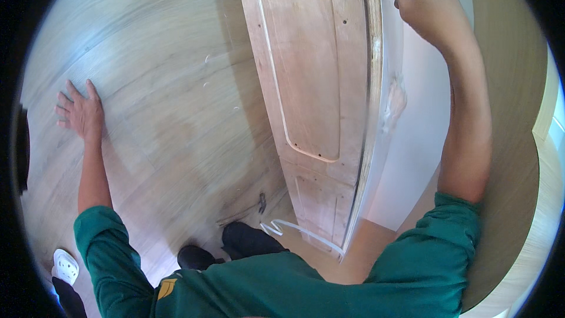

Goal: The person kneels on the floor and uses a hammer to tap a wooden cabinet into place. They then use a utility knife to cut and apply white trim strips along the cabinet edges, smoothing them by hand.

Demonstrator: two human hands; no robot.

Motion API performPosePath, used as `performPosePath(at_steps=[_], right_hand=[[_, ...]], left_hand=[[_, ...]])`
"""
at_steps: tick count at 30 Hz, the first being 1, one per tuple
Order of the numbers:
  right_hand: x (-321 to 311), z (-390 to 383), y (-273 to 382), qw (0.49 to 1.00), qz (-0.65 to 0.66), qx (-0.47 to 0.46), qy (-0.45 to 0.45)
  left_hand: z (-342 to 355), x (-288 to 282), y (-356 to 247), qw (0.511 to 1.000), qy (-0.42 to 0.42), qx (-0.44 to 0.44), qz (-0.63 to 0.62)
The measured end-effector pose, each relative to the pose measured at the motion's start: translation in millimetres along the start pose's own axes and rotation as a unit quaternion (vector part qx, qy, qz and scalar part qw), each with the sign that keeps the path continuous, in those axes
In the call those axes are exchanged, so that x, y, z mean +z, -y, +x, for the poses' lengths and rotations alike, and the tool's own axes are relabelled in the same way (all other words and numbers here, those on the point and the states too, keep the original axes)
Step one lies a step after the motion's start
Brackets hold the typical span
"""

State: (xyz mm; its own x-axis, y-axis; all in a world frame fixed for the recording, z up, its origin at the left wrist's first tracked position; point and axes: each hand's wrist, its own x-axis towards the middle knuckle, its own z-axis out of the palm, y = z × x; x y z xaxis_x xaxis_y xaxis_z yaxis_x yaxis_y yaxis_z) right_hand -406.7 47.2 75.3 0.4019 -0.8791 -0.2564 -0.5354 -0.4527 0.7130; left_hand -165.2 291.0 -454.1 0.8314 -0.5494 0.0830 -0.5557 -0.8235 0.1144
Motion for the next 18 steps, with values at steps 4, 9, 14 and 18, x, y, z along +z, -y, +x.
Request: performPosePath(at_steps=[4,9,14,18], right_hand=[[17.3,3.1,-5.6,0.998,0.017,-0.030,-0.044],[23.4,4.2,-8.5,0.990,0.038,-0.077,-0.113],[25.6,-18.6,-9.4,0.991,0.071,0.011,-0.114],[14.4,-16.0,-4.4,0.997,0.055,0.038,-0.035]], left_hand=[[-1.6,6.1,2.1,0.999,-0.027,0.012,-0.012],[2.1,-7.4,-7.3,0.999,0.022,-0.003,0.032],[-1.7,3.8,2.4,1.000,-0.020,0.006,-0.018],[1.4,2.8,-0.3,0.999,-0.025,0.010,-0.027]])
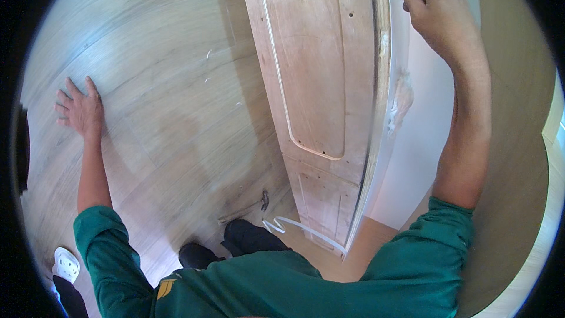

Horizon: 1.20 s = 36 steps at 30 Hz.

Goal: The person kneels on the floor and uses a hammer to tap a wooden cabinet into place. They then use a utility knife to cut and apply white trim strips along the cabinet edges, smoothing them by hand.

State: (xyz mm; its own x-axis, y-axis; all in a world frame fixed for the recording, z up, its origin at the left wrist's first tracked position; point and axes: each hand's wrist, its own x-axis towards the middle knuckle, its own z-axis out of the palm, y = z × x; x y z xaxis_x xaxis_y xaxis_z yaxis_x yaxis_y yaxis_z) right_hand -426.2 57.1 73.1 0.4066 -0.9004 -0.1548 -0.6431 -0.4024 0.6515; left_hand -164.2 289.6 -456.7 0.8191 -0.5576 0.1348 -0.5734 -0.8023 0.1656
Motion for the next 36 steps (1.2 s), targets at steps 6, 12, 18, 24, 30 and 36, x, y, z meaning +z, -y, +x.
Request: performPosePath(at_steps=[6,12,18,24,30,36], right_hand=[[18.2,0.5,7.3,0.995,-0.102,-0.024,-0.003],[17.3,-15.9,-5.4,0.984,0.103,-0.040,-0.143],[10.4,-1.1,-5.8,0.998,-0.023,-0.015,-0.053],[12.9,-6.4,2.6,0.996,-0.061,-0.007,-0.058],[13.9,-0.3,3.3,0.995,-0.081,-0.024,-0.054],[1.9,10.9,9.0,0.994,-0.082,-0.069,-0.010]], left_hand=[[-0.2,2.3,3.5,1.000,-0.010,0.006,-0.001],[0.6,-1.8,-2.3,1.000,0.012,-0.007,0.020],[-1.2,-2.2,3.3,1.000,-0.004,0.002,-0.003],[0.5,2.1,6.3,1.000,-0.013,0.008,-0.012],[0.4,-0.1,-0.7,1.000,0.008,0.003,0.006],[-1.6,-3.4,0.7,1.000,0.018,0.001,0.023]])
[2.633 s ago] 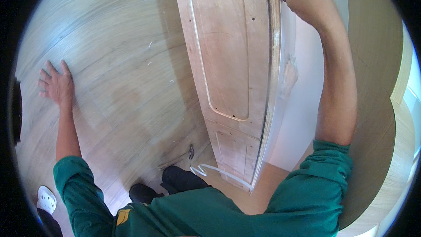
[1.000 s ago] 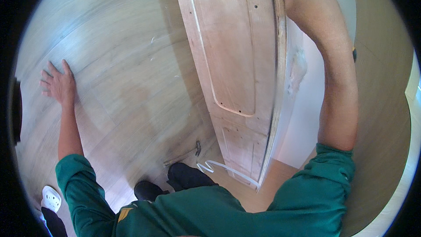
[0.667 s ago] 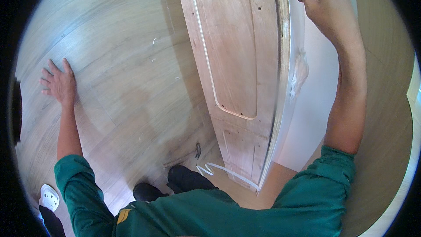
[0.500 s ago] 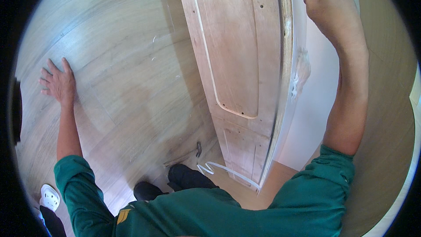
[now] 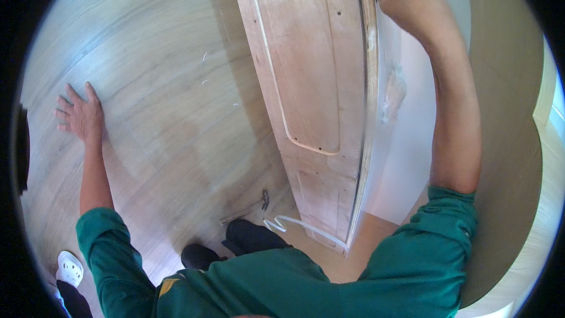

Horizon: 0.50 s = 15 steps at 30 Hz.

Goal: The person kneels on the floor and uses a hammer to tap a wooden cabinet into place. They then use a utility knife to cut and apply white trim strips along the cabinet edges, smoothing them by hand.

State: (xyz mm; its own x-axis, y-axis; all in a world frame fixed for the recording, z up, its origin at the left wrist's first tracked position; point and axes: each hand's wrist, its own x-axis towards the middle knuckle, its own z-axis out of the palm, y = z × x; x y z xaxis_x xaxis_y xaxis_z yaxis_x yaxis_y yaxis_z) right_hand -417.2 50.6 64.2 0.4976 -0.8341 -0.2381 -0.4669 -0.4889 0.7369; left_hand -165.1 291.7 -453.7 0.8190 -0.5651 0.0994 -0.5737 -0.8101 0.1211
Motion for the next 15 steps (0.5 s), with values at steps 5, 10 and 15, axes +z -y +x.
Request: performPosePath(at_steps=[5,10,15], right_hand=[[-9.6,-23.5,10.2,0.993,0.070,0.097,-0.018],[-1.4,-23.5,18.4,0.998,0.033,0.045,-0.023],[10.7,-32.7,9.9,0.994,0.092,0.042,-0.051]], left_hand=[[1.5,-8.6,-2.4,1.000,0.023,-0.007,0.004],[-0.5,4.2,-0.7,0.998,-0.035,0.002,-0.048],[1.5,-4.6,-1.5,0.999,-0.016,0.005,-0.031]])
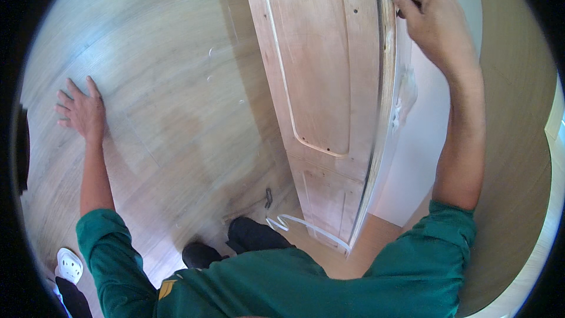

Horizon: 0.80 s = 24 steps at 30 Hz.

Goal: The person kneels on the floor and uses a hammer to tap a wooden cabinet into place. They then use a utility knife to cut and apply white trim strips along the cabinet edges, smoothing them by hand.

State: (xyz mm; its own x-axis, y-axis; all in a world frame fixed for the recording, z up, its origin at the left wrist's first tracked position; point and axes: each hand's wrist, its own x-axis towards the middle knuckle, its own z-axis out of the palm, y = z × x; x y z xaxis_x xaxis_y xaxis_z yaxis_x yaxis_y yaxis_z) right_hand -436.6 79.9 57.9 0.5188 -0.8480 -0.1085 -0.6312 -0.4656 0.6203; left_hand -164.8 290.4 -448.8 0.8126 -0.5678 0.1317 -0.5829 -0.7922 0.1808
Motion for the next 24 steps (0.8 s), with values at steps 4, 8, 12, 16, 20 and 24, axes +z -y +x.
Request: performPosePath(at_steps=[4,8,12,16,20,24], right_hand=[[-7.7,0.4,-6.4,1.000,0.017,0.024,-0.012],[-5.8,8.2,-13.6,0.999,-0.042,0.008,-0.019],[-3.4,9.1,-8.3,0.998,-0.049,0.009,-0.030],[-4.4,8.6,-3.7,0.995,-0.099,0.018,0.001],[0.4,14.7,-15.2,0.997,-0.069,0.014,0.021],[2.8,25.9,-6.2,0.993,-0.107,-0.007,0.055]], left_hand=[[-2.4,7.8,2.6,1.000,0.009,-0.001,0.028],[-1.3,5.8,-0.1,1.000,-0.006,-0.001,0.010],[-1.3,9.7,4.3,1.000,-0.017,0.006,-0.008],[0.7,13.7,3.0,0.999,-0.031,0.005,-0.014],[-0.5,14.4,5.2,1.000,-0.004,0.003,0.018],[-1.5,10.7,2.1,0.999,0.007,0.006,0.050]])
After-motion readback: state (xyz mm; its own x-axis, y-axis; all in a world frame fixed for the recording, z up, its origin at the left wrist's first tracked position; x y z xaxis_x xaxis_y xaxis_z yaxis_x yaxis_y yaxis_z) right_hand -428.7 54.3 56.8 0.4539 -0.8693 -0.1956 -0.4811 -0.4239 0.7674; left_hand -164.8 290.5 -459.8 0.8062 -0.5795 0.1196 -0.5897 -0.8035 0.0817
